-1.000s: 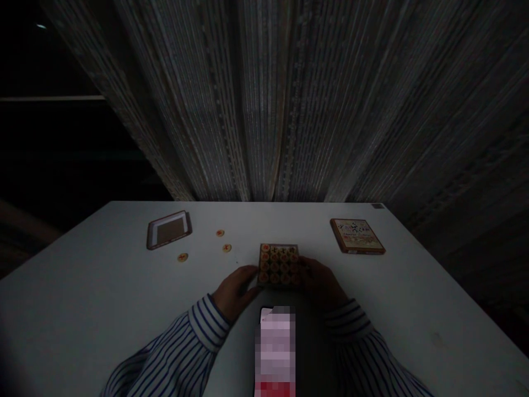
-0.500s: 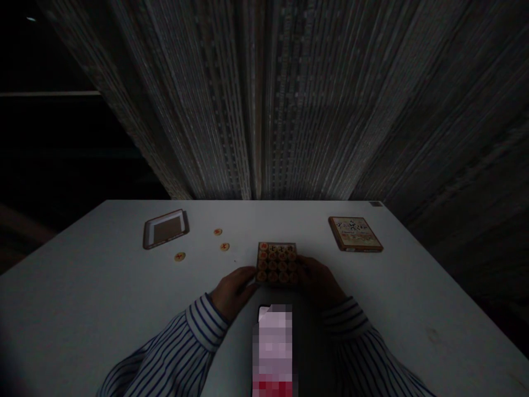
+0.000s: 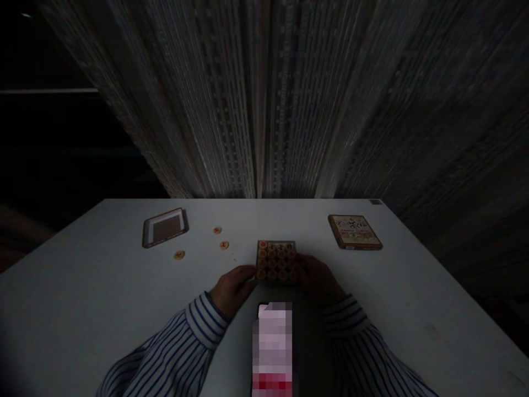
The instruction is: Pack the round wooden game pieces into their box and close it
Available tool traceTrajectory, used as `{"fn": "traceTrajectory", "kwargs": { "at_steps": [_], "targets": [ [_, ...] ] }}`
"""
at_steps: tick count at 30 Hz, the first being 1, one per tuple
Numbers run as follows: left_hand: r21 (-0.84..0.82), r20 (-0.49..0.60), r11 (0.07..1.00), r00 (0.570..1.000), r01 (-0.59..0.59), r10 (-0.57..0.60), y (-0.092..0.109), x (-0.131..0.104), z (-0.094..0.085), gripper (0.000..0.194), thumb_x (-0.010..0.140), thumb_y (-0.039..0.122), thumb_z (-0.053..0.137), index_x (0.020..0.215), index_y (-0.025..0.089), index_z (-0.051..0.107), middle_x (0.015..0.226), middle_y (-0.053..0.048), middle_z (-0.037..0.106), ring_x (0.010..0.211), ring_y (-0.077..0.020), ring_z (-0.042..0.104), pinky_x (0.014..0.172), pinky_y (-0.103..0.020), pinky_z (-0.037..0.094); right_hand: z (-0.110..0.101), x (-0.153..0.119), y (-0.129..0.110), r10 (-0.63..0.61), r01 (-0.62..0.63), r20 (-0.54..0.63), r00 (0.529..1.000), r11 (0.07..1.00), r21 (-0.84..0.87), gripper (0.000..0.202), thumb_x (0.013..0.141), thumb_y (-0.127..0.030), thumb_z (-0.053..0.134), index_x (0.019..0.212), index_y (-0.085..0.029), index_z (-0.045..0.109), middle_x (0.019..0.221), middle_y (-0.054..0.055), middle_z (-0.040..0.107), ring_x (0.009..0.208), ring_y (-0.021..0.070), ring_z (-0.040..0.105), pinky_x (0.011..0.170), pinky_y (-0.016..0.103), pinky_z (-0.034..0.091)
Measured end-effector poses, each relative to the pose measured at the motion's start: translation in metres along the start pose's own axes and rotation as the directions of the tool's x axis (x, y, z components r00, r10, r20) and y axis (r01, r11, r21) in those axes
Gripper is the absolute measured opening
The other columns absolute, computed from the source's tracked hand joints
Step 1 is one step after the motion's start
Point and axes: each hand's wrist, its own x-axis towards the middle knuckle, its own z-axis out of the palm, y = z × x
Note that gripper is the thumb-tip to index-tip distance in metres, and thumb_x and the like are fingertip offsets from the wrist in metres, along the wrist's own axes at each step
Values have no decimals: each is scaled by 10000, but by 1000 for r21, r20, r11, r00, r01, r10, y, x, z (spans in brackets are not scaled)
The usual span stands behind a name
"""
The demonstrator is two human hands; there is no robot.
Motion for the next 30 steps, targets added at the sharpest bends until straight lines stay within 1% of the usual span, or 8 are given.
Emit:
{"fn": "traceTrajectory", "kwargs": {
  "at_steps": [4,11,18,22,25,30],
  "targets": [
    [-2,-12,1000,1000,-5,5,0,-1,0,242,782,143,530,998,148,638,1008,-95,666,941,-192,624,847,-317,516,0,-1,-2,4,-4,-1,1000,1000,8,393,817,-239,387,1130,-120,593,1102,129,643,1002,222,609,839,364,510],
    [-1,-18,1000,1000,-5,5,0,-1,0,232,791,160,522,993,143,636,995,-97,665,930,-185,625,837,-309,518,1,0,2,-35,36,-18,999,999,17,384,799,-212,407,1123,-127,594,1102,124,643,1006,218,606,859,366,499],
    [-1,-10,1000,1000,-8,8,0,-1,-1,233,781,140,532,991,117,632,976,-109,667,919,-184,627,831,-300,516,3,0,2,-23,24,-13,1000,1000,19,379,807,-219,412,1129,-129,589,1104,127,642,982,223,616,820,372,519],
    [-3,-20,1000,1000,-12,12,-2,-1,1,230,780,139,526,984,141,631,979,-94,669,921,-181,627,823,-302,521,3,0,1,-36,36,-9,999,999,4,369,811,-218,406,1114,-141,602,1098,119,647,989,222,614,849,377,506],
    [-7,-32,1000,999,-15,15,-3,-2,2,235,772,135,530,983,160,630,981,-80,670,914,-176,628,817,-300,523,2,0,0,-21,21,-8,1000,1000,1,380,810,-218,400,1123,-133,598,1102,124,644,996,226,612,848,381,508],
    [-8,-39,1000,999,-24,23,-1,-2,0,225,781,156,530,982,140,628,962,-94,674,898,-182,630,808,-302,523,1,-1,0,5,-5,-5,1000,1000,13,390,804,-217,407,1140,-135,587,1107,115,644,1006,217,608,856,366,505]
  ]
}}
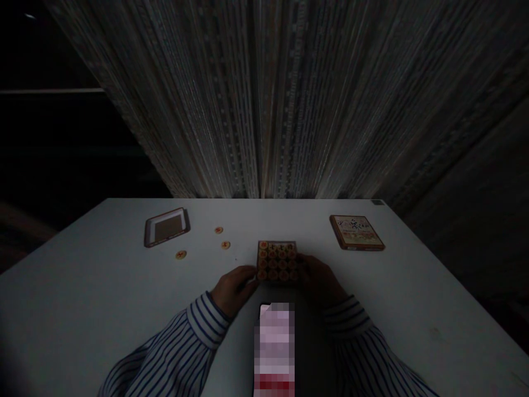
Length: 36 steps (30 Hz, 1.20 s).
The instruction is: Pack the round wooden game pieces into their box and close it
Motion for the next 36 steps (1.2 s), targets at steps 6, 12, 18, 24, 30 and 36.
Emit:
{"fn": "traceTrajectory", "kwargs": {
  "at_steps": [6,12,18,24,30,36],
  "targets": [
    [-3,-30,1000,999,11,-12,3,0,-3,205,813,194,485,954,151,628,901,-83,680,827,-171,637,755,-287,529,1,0,2,3,-3,-22,1000,1000,2,375,793,-209,428,1123,-155,598,1093,100,654,990,210,616,849,359,507],
    [-22,-54,1000,998,15,-16,0,0,-2,207,823,159,440,886,162,637,882,-68,679,831,-161,632,770,-279,517,2,0,3,-17,17,-26,1000,1000,4,386,779,-186,431,1126,-150,597,1102,108,650,997,223,612,861,386,500],
    [-14,-52,999,998,30,-30,0,0,-5,199,814,148,439,855,159,634,860,-70,678,810,-161,632,750,-274,516,1,-1,2,-27,27,-27,999,999,-18,382,782,-196,429,1120,-155,601,1101,111,649,1005,229,609,864,393,499],
    [1,-37,999,998,51,-50,-1,0,-5,165,801,160,460,819,150,623,812,-70,674,779,-167,632,725,-275,513,2,0,2,9,-9,-19,1000,1000,-17,402,769,-182,431,1137,-134,585,1106,118,644,1003,232,609,839,389,515],
    [23,-64,996,995,83,-81,-2,-1,-4,138,785,166,481,801,155,618,770,-59,665,725,-160,621,676,-268,501,3,-1,4,0,0,-21,1000,1000,-12,383,798,-208,416,1140,-153,579,1088,105,652,984,217,617,821,378,525],
    [41,-55,991,991,124,-121,-1,0,-5,121,771,167,498,769,158,618,727,-51,649,675,-154,604,628,-255,482,2,-1,2,4,-4,-33,999,1000,-4,376,796,-217,417,1128,-168,587,1054,95,666,924,211,640,773,362,544]
  ]
}}
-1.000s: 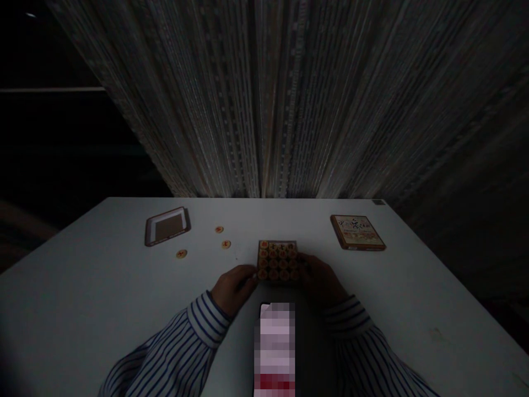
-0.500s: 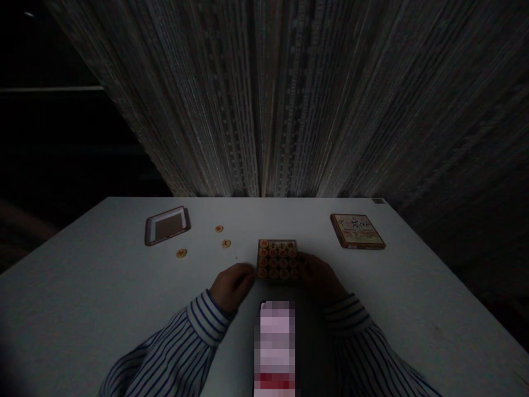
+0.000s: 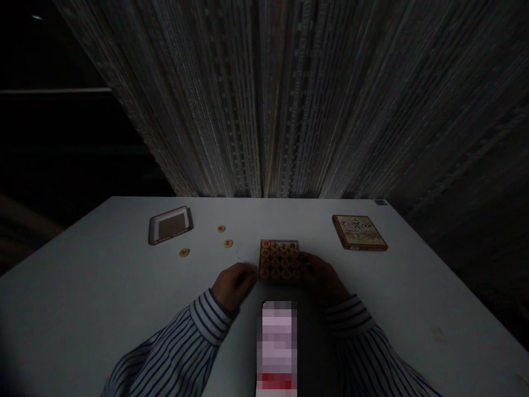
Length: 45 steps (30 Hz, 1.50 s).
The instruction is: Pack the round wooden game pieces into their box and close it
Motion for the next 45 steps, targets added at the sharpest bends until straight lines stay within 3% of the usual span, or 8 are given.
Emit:
{"fn": "traceTrajectory", "kwargs": {
  "at_steps": [6,14,22,31,35,41,45],
  "targets": [
    [-2,-10,1000,1000,16,-16,-2,0,1,121,764,170,500,770,168,621,705,-33,635,651,-142,595,613,-242,476,1,1,2,-4,5,-34,999,999,37,346,784,-244,447,1083,-184,610,992,85,682,878,212,646,751,360,541],
    [-53,-86,997,994,62,-67,-5,3,2,160,768,176,515,863,157,642,772,-60,677,690,-153,618,632,-256,489,-3,4,6,-51,49,-218,975,999,-15,276,767,-259,422,910,-177,643,887,90,688,741,193,642,673,342,530],
    [-163,-182,981,975,100,-130,-8,9,-12,123,759,172,524,772,155,645,708,-26,664,647,-125,592,618,-232,473,-21,14,-17,-127,140,-298,946,990,23,253,786,-330,441,853,-195,644,882,74,696,806,213,641,718,357,510],
    [-226,-255,961,943,159,-215,-16,43,-45,204,777,313,528,723,148,635,626,-8,623,599,-130,570,589,-237,449,-36,30,-74,-219,216,-180,959,976,-34,277,827,-374,408,782,-200,618,700,35,670,658,177,620,602,280,460],
    [-286,-366,944,891,167,-268,-35,46,-44,211,774,309,520,744,143,646,674,-25,646,639,-138,596,641,-255,472,-34,38,-91,-275,261,-152,949,960,-104,270,833,-354,402,768,-202,616,704,30,669,650,173,616,601,269,444],
    [-371,-407,887,811,274,-420,-56,36,-39,183,741,260,531,780,135,657,692,-46,678,647,-158,629,649,-285,502,-25,54,-102,-371,353,-138,918,926,-137,237,836,-296,417,830,-201,634,796,33,691,723,163,629,670,254,451],
    [-285,-431,908,805,309,-409,-64,35,-33,167,730,224,550,819,142,664,768,-55,682,712,-158,631,696,-298,505,-16,64,-113,-407,383,-77,910,897,-219,237,829,-262,433,894,-191,649,884,45,697,811,169,631,729,259,456]
  ]
}}
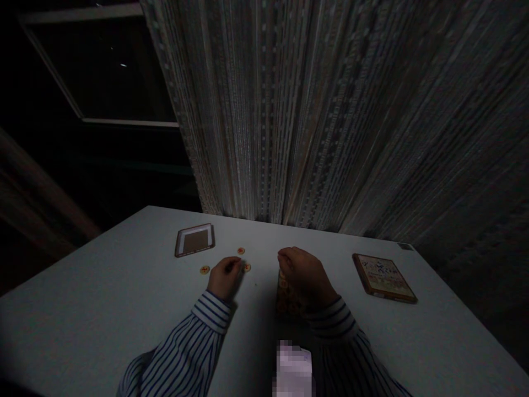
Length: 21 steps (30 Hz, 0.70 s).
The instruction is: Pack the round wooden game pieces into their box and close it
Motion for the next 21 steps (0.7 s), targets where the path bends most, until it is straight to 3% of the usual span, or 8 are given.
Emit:
{"fn": "traceTrajectory", "kwargs": {
  "at_steps": [6,12,21],
  "targets": [
    [242,74,959,988,-148,134,-5,-3,6,213,741,258,596,918,157,658,895,-77,677,875,-206,609,806,-357,478,15,10,-13,-34,53,119,992,986,-159,284,850,-258,414,992,-178,647,943,55,688,884,186,623,764,271,451],
    [424,235,881,965,-210,117,2,-2,2,307,723,249,628,1003,126,648,1011,-119,652,976,-254,564,866,-374,437,30,8,-7,-55,99,190,980,969,-227,290,864,-271,401,1002,-193,643,915,52,686,857,175,621,735,258,447],
    [464,219,864,970,-195,102,-2,-2,6,266,746,295,618,975,173,676,1040,-92,640,995,-255,545,871,-377,426,33,5,-4,-108,154,209,972,964,-218,290,868,-262,387,993,-196,640,896,58,681,832,172,624,715,262,456]
  ]
}}
